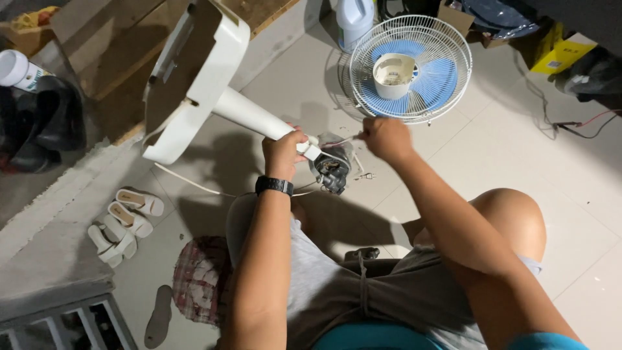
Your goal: Disassembling an electric fan by removing the motor housing and cleaning the internal components with a brush.
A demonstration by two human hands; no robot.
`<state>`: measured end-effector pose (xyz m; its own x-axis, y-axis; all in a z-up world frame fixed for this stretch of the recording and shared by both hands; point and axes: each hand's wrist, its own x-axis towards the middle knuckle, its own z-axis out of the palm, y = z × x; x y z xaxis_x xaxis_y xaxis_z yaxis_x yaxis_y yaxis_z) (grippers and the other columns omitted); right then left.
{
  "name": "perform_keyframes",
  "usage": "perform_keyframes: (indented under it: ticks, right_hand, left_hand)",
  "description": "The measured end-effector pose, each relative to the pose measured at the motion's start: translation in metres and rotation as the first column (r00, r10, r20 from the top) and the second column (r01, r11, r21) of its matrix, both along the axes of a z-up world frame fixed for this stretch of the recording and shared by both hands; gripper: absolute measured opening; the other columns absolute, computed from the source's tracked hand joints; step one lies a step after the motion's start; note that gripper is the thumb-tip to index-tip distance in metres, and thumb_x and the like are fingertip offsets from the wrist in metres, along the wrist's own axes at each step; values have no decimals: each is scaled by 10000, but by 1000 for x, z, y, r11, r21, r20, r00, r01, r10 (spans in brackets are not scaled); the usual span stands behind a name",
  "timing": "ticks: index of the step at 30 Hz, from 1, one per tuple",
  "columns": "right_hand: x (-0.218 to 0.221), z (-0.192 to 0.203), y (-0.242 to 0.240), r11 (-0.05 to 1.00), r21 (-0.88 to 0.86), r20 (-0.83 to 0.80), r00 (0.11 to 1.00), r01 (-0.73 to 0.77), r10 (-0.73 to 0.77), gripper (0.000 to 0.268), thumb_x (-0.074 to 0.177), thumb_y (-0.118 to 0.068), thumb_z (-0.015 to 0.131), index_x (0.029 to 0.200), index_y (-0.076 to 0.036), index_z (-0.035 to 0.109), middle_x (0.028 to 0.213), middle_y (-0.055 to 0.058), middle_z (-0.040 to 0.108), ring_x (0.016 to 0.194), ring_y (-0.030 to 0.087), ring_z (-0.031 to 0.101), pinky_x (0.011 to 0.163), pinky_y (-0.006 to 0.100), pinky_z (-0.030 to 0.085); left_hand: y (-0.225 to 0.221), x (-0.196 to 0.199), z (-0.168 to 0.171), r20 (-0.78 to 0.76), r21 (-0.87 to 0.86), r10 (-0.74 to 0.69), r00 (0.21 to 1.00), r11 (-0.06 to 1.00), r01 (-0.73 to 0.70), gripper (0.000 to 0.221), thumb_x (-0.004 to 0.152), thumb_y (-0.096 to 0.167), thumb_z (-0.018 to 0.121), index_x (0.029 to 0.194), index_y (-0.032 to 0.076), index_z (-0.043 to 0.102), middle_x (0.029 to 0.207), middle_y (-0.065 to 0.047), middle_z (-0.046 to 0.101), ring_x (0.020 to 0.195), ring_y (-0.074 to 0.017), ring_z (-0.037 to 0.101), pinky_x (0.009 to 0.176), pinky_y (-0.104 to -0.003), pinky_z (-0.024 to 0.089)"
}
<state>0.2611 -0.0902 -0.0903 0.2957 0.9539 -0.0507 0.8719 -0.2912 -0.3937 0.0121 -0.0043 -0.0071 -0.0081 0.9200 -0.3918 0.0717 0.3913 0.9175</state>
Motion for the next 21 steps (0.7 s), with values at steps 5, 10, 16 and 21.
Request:
perform_keyframes:
  ticks: [5,10,16,21]
  right_hand:
    - [25,30,-10,997,73,124,992,-4,-5,218,1004,-389,876,1097,-195,842,1021,130,832,988,428,847,837,585,701]
    - [6,21,-6,997,-67,-26,999,43,-44,253,1062,-436,801,1130,-196,842,1034,164,847,1045,461,851,919,595,695]
    - [40,-3,-6,961,-249,44,993,117,-109,266,1030,-449,806,1162,-229,875,1028,161,855,1040,453,866,895,598,695]
    - [-11,25,-6,987,-129,-74,992,94,-104,286,1069,-403,812,1227,-171,871,1060,217,853,1079,493,855,933,612,694]
  left_hand:
    - [5,-3,9,37,-14,48,998,999,-47,725,779,-17,874,1476,-46,674,1371,-181,780,1337,-450,716,965,-791,671]
    - [4,-2,21,66,-21,49,997,999,-48,762,777,-9,878,1504,-55,657,1390,-196,768,1351,-443,707,987,-770,673]
    - [8,-10,23,92,-9,121,988,993,-121,722,770,13,887,1459,-27,675,1396,-225,700,1378,-480,678,984,-750,688]
    - [5,-10,26,93,-9,138,986,990,-137,709,770,-3,889,1443,-38,668,1411,-258,663,1398,-506,655,1015,-772,653]
